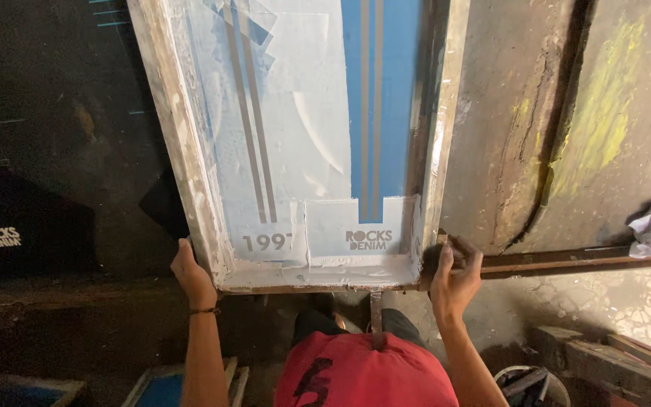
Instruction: The person applies strips of clear tape to the edges of a blue screen frame, smoothing them down with their fingers. They then use a white cloth to wipe the surface of the screen.
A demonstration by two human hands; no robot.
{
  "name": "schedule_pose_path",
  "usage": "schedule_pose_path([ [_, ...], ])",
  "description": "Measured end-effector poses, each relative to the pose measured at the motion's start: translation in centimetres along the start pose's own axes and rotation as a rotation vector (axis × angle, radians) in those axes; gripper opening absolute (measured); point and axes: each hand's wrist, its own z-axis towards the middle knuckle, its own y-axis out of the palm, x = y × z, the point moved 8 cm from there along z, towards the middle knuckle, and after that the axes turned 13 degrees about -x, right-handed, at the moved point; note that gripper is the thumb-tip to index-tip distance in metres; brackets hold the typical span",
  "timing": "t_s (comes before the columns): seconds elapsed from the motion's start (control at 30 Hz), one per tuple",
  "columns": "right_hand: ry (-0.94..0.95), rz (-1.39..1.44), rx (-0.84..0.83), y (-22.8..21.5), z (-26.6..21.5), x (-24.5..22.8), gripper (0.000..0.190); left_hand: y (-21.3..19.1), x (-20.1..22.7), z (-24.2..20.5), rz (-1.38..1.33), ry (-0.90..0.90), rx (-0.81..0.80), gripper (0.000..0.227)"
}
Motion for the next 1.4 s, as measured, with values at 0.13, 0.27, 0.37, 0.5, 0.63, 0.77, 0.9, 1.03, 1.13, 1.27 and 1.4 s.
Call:
schedule_pose_path([
  [0.13,-0.349,-0.17,-0.066,1.2,1.0,-8.1,0.02,1.1,5.0,-1.5,0.06,0.009,0.019,0.063],
  [0.27,-0.582,-0.706,-0.291,7.2,-0.1,-9.2,0.039,-0.1,3.1,-1.0,0.165,0.11,0.08,0.059],
  [0.37,-0.642,-0.79,-0.368,9.2,1.1,-11.1,0.047,-0.9,1.9,-1.9,0.207,0.149,0.154,0.052],
  [0.5,-0.71,-0.796,-0.399,10.5,2.9,-12.8,0.034,-0.6,3.0,-3.5,0.254,0.195,0.219,0.041],
  [0.63,-0.724,-0.868,-0.42,11.0,1.7,-11.5,0.043,-0.5,3.3,-4.8,0.306,0.241,0.235,0.035],
  [0.77,-0.664,-0.934,-0.496,11.0,-0.4,-9.8,0.051,-0.2,5.0,-6.1,0.344,0.296,0.259,0.033],
  [0.9,-0.616,-0.898,-0.555,10.7,-1.6,-9.4,0.053,0.6,5.4,-6.6,0.395,0.323,0.239,0.027],
  [1.03,-0.623,-0.898,-0.53,10.7,-2.0,-9.6,0.052,3.4,4.7,-6.5,0.348,0.362,0.178,0.028],
  [1.13,-0.634,-0.849,-0.486,10.6,-2.1,-9.9,0.052,5.5,6.4,-7.3,0.322,0.373,0.126,0.028],
  [1.27,-0.684,-0.797,-0.432,10.5,-2.7,-10.0,0.049,8.0,7.8,-9.0,0.27,0.406,-0.015,0.028],
  [1.4,-0.642,-0.696,-0.427,8.9,-2.6,-10.4,0.048,9.9,9.3,-10.5,0.231,0.435,-0.116,0.029],
])
